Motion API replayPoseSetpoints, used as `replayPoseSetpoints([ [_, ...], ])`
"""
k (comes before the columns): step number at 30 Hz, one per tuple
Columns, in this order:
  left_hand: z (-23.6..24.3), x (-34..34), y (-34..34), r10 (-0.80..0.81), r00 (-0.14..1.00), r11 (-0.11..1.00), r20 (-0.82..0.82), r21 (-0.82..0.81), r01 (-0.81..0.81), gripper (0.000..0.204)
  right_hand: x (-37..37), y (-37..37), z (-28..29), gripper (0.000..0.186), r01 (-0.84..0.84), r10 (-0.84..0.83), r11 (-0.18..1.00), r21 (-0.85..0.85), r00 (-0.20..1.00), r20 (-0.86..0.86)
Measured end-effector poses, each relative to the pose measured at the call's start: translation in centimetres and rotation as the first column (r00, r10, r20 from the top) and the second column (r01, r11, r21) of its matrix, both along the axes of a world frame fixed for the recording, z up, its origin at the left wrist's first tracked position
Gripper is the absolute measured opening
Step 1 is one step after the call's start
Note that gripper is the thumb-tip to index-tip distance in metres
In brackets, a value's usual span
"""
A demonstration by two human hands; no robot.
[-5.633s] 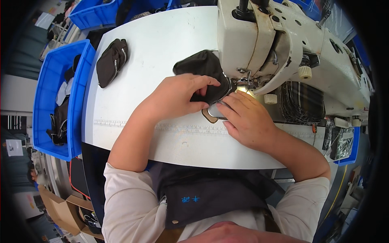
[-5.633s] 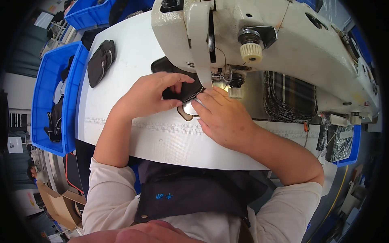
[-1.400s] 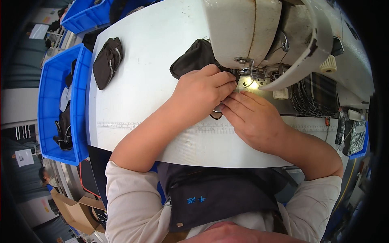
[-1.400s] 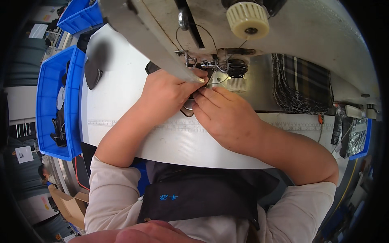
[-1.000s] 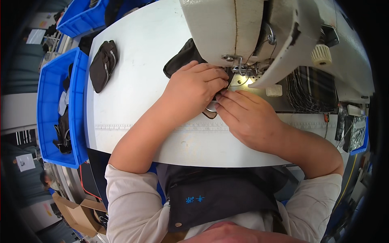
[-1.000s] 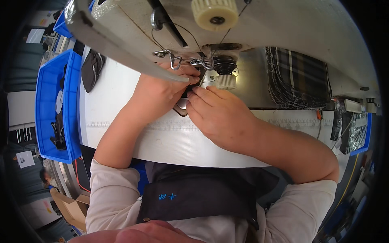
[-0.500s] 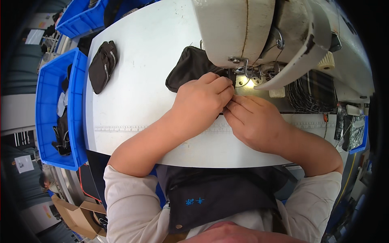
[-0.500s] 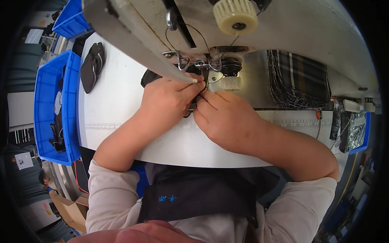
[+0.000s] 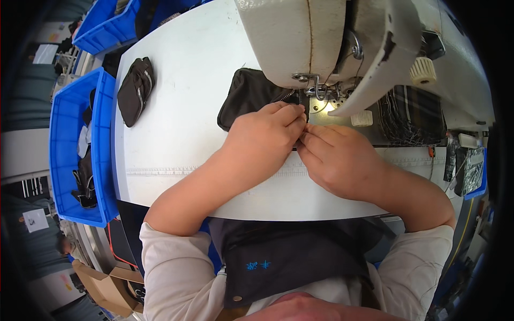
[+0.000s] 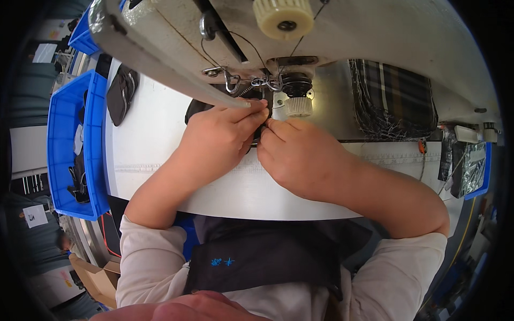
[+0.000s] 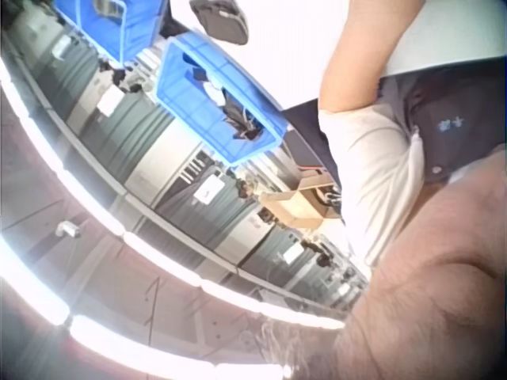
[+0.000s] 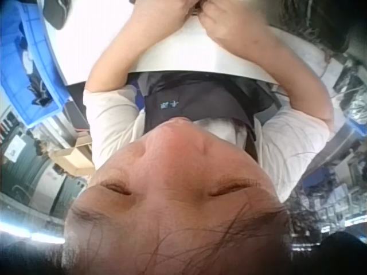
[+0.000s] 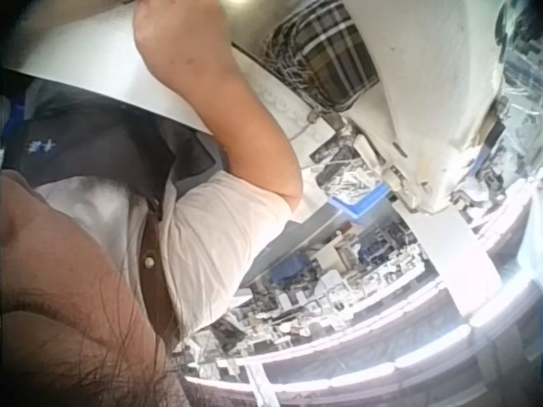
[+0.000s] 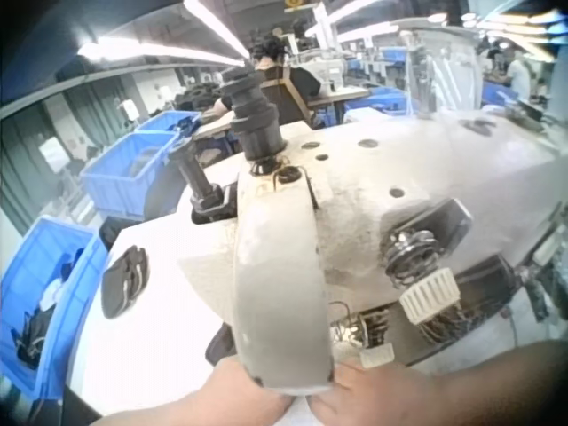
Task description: The person positions a small black pouch under a sewing machine needle and sews along the zipper edge. They guide the fabric with both hands to maintain a straight stitch line while the machine operates. The person completes the seam and removes the finished pouch from the machine.
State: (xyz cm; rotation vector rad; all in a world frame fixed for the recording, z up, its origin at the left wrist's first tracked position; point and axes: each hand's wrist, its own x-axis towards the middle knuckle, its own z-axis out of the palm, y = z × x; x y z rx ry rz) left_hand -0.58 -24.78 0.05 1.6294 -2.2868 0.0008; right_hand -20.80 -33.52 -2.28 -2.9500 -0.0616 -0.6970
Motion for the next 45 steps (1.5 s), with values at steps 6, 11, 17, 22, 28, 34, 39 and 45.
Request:
replayPoseSetpoints([
  [6,0.0,-1.0,0.3,0.046,0.998,0.998,0.048,0.029,-0.048,0.043,-0.2,-0.3,0.5,0.012,-0.005,0.006,0.999,0.050,1.000,-0.023],
  [11,-0.1,-1.1,0.2,0.055,0.998,0.998,0.023,0.012,-0.055,0.042,-0.2,-0.6,0.7,0.011,0.006,-0.004,0.998,0.061,0.999,-0.033],
  [17,-0.8,-0.9,-0.7,0.118,0.993,0.993,0.026,-0.032,-0.117,0.040,0.2,-1.1,0.5,0.014,0.070,-0.069,0.996,0.049,0.997,-0.021],
  [22,-1.5,-0.5,-0.9,0.100,0.994,0.988,-0.048,-0.114,-0.105,0.037,0.3,-1.0,0.5,0.028,0.111,-0.109,0.992,0.058,0.994,-0.032],
  [28,1.2,0.7,-0.3,0.144,0.926,0.989,-0.348,0.092,-0.119,0.038,0.2,-1.0,0.1,0.043,0.062,-0.061,0.997,0.038,0.998,-0.023],
  [34,2.7,2.8,0.1,0.147,0.980,0.984,-0.131,0.124,-0.131,0.040,0.1,-0.9,0.4,0.043,0.065,-0.063,0.998,0.027,0.996,-0.063],
  [39,2.2,2.8,0.0,0.002,0.964,0.996,-0.266,0.084,0.021,0.039,0.2,-1.1,0.3,0.043,0.054,-0.053,0.998,0.038,0.998,-0.033],
  [45,1.7,2.8,0.3,0.265,0.732,0.893,-0.628,0.446,0.059,0.039,0.5,-1.3,-0.2,0.037,-0.016,0.022,0.984,0.176,0.999,-0.029],
])
